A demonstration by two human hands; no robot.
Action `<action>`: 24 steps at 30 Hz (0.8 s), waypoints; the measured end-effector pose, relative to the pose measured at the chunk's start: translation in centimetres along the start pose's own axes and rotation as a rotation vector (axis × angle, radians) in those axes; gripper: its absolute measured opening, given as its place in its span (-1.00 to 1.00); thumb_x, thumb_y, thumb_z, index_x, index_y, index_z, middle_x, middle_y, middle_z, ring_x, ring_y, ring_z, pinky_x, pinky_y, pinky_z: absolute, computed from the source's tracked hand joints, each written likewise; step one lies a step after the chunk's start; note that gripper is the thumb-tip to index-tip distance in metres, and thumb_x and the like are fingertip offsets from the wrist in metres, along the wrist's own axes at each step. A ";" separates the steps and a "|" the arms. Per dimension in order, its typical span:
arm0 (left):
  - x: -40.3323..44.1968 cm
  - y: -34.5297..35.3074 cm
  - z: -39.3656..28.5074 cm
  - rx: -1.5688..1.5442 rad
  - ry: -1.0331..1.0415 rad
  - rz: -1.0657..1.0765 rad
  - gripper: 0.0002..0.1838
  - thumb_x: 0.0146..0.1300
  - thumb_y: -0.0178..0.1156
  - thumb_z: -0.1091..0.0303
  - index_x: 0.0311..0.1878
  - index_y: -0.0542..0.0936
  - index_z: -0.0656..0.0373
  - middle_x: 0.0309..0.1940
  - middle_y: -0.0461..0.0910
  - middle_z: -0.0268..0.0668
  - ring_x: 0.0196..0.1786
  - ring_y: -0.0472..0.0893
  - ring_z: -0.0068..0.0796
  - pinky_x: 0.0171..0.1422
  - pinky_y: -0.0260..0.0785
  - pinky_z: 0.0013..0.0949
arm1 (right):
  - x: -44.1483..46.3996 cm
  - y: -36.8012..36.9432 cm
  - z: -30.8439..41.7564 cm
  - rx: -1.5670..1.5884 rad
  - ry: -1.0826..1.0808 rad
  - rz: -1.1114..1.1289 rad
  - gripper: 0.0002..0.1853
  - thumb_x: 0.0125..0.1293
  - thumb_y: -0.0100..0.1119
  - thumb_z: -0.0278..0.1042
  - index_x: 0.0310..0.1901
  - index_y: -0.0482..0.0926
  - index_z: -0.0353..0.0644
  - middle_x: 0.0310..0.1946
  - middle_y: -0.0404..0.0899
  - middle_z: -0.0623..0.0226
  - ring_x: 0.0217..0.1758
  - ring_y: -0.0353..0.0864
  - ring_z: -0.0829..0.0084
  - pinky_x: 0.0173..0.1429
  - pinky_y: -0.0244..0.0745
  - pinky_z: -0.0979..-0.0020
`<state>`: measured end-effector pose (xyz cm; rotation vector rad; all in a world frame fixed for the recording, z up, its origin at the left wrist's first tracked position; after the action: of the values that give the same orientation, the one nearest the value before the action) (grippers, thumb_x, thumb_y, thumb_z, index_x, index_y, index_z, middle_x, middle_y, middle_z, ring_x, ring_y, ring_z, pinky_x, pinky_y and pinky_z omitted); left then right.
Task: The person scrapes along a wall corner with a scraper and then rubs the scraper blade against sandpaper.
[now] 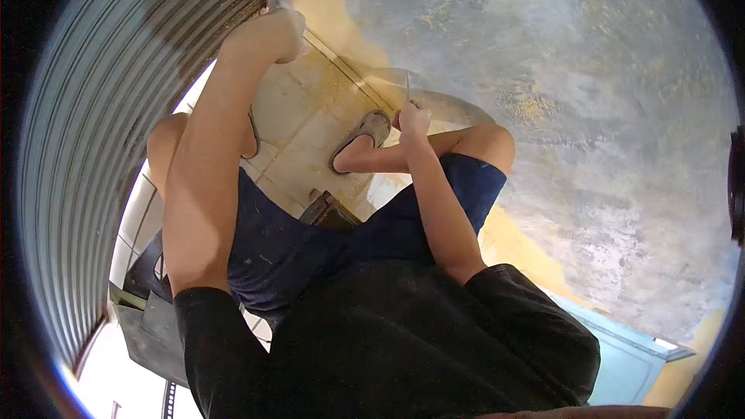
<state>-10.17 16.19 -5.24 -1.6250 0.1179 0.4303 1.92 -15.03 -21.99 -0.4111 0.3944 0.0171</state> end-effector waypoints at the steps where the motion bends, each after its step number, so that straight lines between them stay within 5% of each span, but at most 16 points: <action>1: 0.3 -0.3 -0.4 0.009 0.014 0.000 -0.62 0.28 0.21 0.15 -0.01 0.65 0.27 -0.04 0.64 0.07 0.03 0.65 -0.01 0.12 0.51 -0.10 | -0.7 -0.4 0.7 0.081 0.009 0.019 -0.88 0.22 -0.05 -0.48 -0.35 0.50 -0.28 -0.66 0.44 0.25 -0.73 0.40 0.44 -0.70 0.24 0.38; 3: 0.7 -1.1 -1.0 -0.238 -0.073 -0.002 -0.51 0.26 0.24 0.06 -0.01 0.56 0.38 -0.03 0.59 0.13 0.03 0.59 0.07 0.14 0.43 -0.08 | -1.4 -1.3 1.3 0.169 0.024 0.023 -0.87 0.23 -0.06 -0.48 -0.30 0.51 -0.28 -0.61 0.46 0.23 -0.71 0.42 0.43 -0.69 0.27 0.38; 13: 5.4 0.6 -8.5 -0.062 0.107 0.099 -0.44 0.26 0.24 0.02 -0.02 0.55 0.44 -0.04 0.63 0.07 0.04 0.62 0.01 0.07 0.49 -0.09 | -3.8 -3.2 3.4 0.108 -0.049 0.080 -0.72 0.28 -0.10 -0.48 -0.06 0.53 -0.40 -0.54 0.49 0.22 -0.64 0.56 0.37 -0.65 0.40 0.40; 18: 6.7 8.2 -18.3 -1.291 -0.185 0.329 -0.30 0.35 0.04 -0.23 0.01 0.56 0.39 -0.11 0.65 0.01 -0.18 0.69 -0.25 -0.26 0.58 -0.21 | -3.5 -4.9 3.9 0.106 -0.107 0.096 -0.69 0.31 -0.10 -0.44 -0.06 0.55 -0.44 -0.53 0.51 0.21 -0.63 0.56 0.33 -0.61 0.48 0.37; 19: 5.3 9.0 -21.2 -1.590 -0.272 0.300 -0.25 0.36 -0.03 -0.30 0.01 0.56 0.37 -0.16 0.66 -0.01 -0.21 0.68 -0.28 -0.27 0.58 -0.24 | -2.2 -5.1 3.3 -0.007 -0.247 0.102 -0.67 0.30 -0.09 -0.41 -0.08 0.55 -0.49 -0.49 0.55 0.01 -0.53 0.61 0.17 -0.45 0.50 0.24; 20: 5.0 10.2 -22.8 -1.593 -0.274 0.306 -0.25 0.36 -0.03 -0.30 0.01 0.56 0.37 -0.16 0.66 -0.01 -0.21 0.68 -0.28 -0.27 0.58 -0.24 | -1.6 -5.3 2.9 -0.123 -0.385 0.112 -0.65 0.30 -0.08 -0.39 -0.10 0.56 -0.53 -0.44 0.59 -0.20 -0.43 0.65 0.01 -0.29 0.53 0.12; 23: 4.6 13.6 -26.2 -1.796 -0.165 0.347 -0.21 0.37 -0.13 -0.36 0.00 0.56 0.34 -0.17 0.65 -0.09 -0.20 0.67 -0.33 -0.27 0.57 -0.28 | -3.0 -5.8 2.4 -0.093 -0.242 0.041 -0.66 0.30 -0.06 -0.33 -0.23 0.58 -0.51 -0.35 0.57 -0.35 -0.26 0.62 -0.19 -0.09 0.47 0.06; 24: 4.4 14.3 -26.5 -1.741 -0.146 0.160 -0.21 0.38 -0.17 -0.37 -0.02 0.57 0.31 -0.21 0.64 -0.12 -0.22 0.65 -0.37 -0.28 0.54 -0.32 | -3.4 -5.5 2.1 -0.094 -0.244 0.048 -0.66 0.30 -0.06 -0.33 -0.23 0.58 -0.51 -0.35 0.57 -0.35 -0.26 0.62 -0.19 -0.09 0.47 0.06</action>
<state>-5.36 -10.48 -19.09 -3.2761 -0.3577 0.8755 0.05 -19.05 -16.79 -0.4860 0.1630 0.1320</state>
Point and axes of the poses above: each hand's wrist, its own x-axis towards the middle knuckle, its own y-axis out of the palm, z = x × y, the point moved 3 cm from there along x, towards the middle knuckle
